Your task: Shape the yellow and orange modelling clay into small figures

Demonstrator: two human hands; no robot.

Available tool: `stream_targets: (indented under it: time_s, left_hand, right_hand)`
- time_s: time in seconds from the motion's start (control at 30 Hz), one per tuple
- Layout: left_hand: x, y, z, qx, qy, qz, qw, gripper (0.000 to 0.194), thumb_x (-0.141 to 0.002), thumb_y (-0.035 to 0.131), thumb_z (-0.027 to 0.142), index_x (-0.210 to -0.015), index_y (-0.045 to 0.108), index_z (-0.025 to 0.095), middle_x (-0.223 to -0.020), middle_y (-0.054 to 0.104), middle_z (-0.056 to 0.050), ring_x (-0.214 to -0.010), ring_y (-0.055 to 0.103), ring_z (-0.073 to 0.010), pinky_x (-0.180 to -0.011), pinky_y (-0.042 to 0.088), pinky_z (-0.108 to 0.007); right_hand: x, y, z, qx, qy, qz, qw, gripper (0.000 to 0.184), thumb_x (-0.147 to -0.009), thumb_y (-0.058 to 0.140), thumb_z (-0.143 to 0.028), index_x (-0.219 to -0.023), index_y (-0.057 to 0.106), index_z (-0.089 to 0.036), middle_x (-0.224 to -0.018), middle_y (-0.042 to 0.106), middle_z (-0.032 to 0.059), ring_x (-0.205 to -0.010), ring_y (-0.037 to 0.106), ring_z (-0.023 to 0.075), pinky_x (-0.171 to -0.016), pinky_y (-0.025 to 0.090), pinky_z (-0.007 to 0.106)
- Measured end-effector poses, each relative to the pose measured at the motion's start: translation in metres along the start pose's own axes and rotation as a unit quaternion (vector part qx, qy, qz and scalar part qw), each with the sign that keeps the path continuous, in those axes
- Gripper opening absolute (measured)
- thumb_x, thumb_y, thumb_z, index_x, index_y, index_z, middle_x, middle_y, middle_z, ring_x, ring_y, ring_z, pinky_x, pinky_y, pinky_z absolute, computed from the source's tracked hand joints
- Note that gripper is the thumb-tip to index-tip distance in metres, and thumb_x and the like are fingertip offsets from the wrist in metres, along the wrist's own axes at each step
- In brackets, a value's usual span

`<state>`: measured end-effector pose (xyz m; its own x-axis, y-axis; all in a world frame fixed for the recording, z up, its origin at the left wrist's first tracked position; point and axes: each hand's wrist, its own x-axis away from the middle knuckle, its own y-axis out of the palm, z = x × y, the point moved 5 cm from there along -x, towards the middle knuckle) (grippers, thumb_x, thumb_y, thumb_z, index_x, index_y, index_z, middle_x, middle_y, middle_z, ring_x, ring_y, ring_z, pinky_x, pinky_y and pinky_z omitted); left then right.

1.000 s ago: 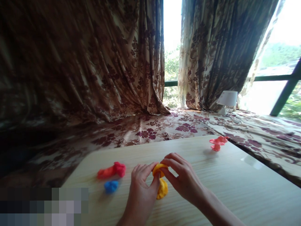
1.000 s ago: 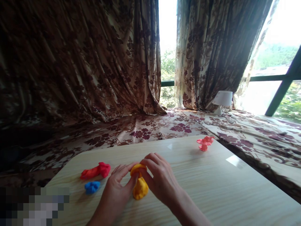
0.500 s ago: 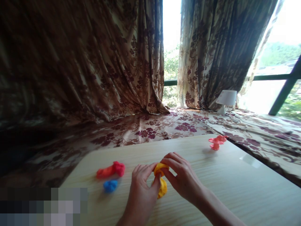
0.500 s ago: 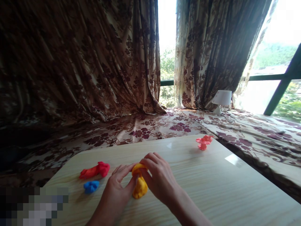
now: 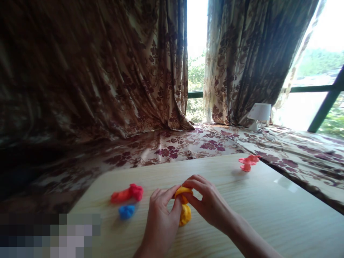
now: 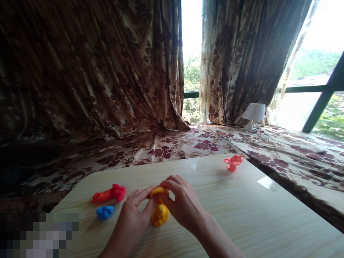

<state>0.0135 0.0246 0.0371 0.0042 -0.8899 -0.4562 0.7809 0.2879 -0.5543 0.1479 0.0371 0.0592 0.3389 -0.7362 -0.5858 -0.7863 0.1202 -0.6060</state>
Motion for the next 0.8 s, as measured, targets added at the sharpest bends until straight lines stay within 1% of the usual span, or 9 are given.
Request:
stream_targets:
  time_s: [0.07, 0.13, 0.23, 0.33, 0.47, 0.6, 0.67, 0.8]
  left_hand:
    - [0.0, -0.001, -0.002, 0.008, -0.021, 0.002, 1.0, 0.027, -0.078, 0.051, 0.024, -0.098, 0.068, 0.019, -0.092, 0.07, -0.007, -0.089, 0.061, -0.0231, -0.086, 0.047, -0.043]
    - [-0.001, -0.002, -0.003, 0.012, -0.033, 0.007, 0.999, 0.027, -0.077, 0.052, 0.024, -0.099, 0.067, 0.018, -0.094, 0.07, -0.008, -0.089, 0.062, -0.0237, -0.085, 0.047, -0.042]
    - [-0.002, -0.003, -0.001, 0.001, -0.01, 0.014, 1.0, 0.025, -0.076, 0.055, 0.025, -0.097, 0.068, 0.019, -0.089, 0.071, -0.007, -0.086, 0.062, -0.024, -0.085, 0.046, -0.044]
    - [-0.004, -0.004, 0.003, 0.0, 0.022, 0.019, 1.0, 0.021, -0.077, 0.055, 0.026, -0.092, 0.069, 0.02, -0.083, 0.071, -0.006, -0.08, 0.062, -0.0225, -0.083, 0.046, -0.042]
    - [-0.003, -0.006, 0.006, 0.001, 0.031, 0.021, 0.999, 0.018, -0.078, 0.055, 0.025, -0.089, 0.069, 0.02, -0.084, 0.071, -0.005, -0.08, 0.061, -0.0221, -0.086, 0.044, -0.043]
    - [-0.003, -0.006, 0.008, -0.005, 0.036, 0.013, 0.999, 0.016, -0.077, 0.057, 0.026, -0.087, 0.069, 0.021, -0.078, 0.071, -0.003, -0.077, 0.06, -0.0221, -0.085, 0.043, -0.044]
    - [-0.004, -0.005, 0.007, -0.006, 0.038, 0.014, 0.999, 0.016, -0.078, 0.057, 0.027, -0.086, 0.069, 0.021, -0.077, 0.071, -0.003, -0.077, 0.06, -0.0221, -0.084, 0.043, -0.044]
    - [-0.004, -0.003, 0.006, -0.021, 0.05, 0.017, 0.998, 0.014, -0.078, 0.057, 0.025, -0.085, 0.068, 0.022, -0.078, 0.07, -0.002, -0.077, 0.06, -0.0214, -0.086, 0.04, -0.044]
  right_hand:
    - [0.0, -0.001, 0.001, -0.004, 0.014, 0.009, 1.0, 0.007, -0.078, 0.061, -0.015, -0.084, 0.06, -0.02, -0.079, 0.06, 0.0019, -0.074, 0.056, 0.0156, -0.068, 0.046, 0.026]
    - [0.001, -0.003, 0.002, -0.005, 0.012, 0.019, 1.0, 0.005, -0.079, 0.06, -0.015, -0.08, 0.058, -0.02, -0.075, 0.06, 0.0008, -0.071, 0.056, 0.0148, -0.066, 0.045, 0.025]
    - [0.001, -0.003, 0.002, -0.006, -0.012, 0.031, 0.999, 0.006, -0.082, 0.057, -0.014, -0.078, 0.058, -0.019, -0.074, 0.06, 0.0012, -0.07, 0.055, 0.0146, -0.065, 0.045, 0.025]
    - [0.001, -0.004, 0.001, -0.013, -0.034, 0.04, 0.999, 0.008, -0.083, 0.056, -0.015, -0.084, 0.061, -0.02, -0.078, 0.062, 0.0023, -0.073, 0.056, 0.0151, -0.066, 0.045, 0.026]
    - [0.001, -0.006, -0.002, -0.019, -0.049, 0.044, 0.998, 0.016, -0.083, 0.057, -0.018, -0.098, 0.063, -0.022, -0.088, 0.061, 0.0047, -0.08, 0.056, 0.0166, -0.07, 0.046, 0.028]
    - [0.002, -0.007, -0.007, -0.018, -0.076, 0.042, 0.996, 0.018, -0.086, 0.053, -0.017, -0.094, 0.067, -0.025, -0.081, 0.06, 0.0036, -0.075, 0.053, 0.0165, -0.066, 0.045, 0.028]
    - [0.002, -0.007, -0.008, -0.019, -0.083, 0.043, 0.995, 0.02, -0.086, 0.053, -0.016, -0.096, 0.067, -0.025, -0.081, 0.06, 0.0036, -0.076, 0.053, 0.0168, -0.067, 0.045, 0.029]
    - [0.001, -0.008, -0.007, -0.007, -0.08, 0.048, 0.996, 0.026, -0.083, 0.058, -0.019, -0.108, 0.063, -0.025, -0.094, 0.059, 0.0062, -0.087, 0.052, 0.0192, -0.073, 0.046, 0.032]
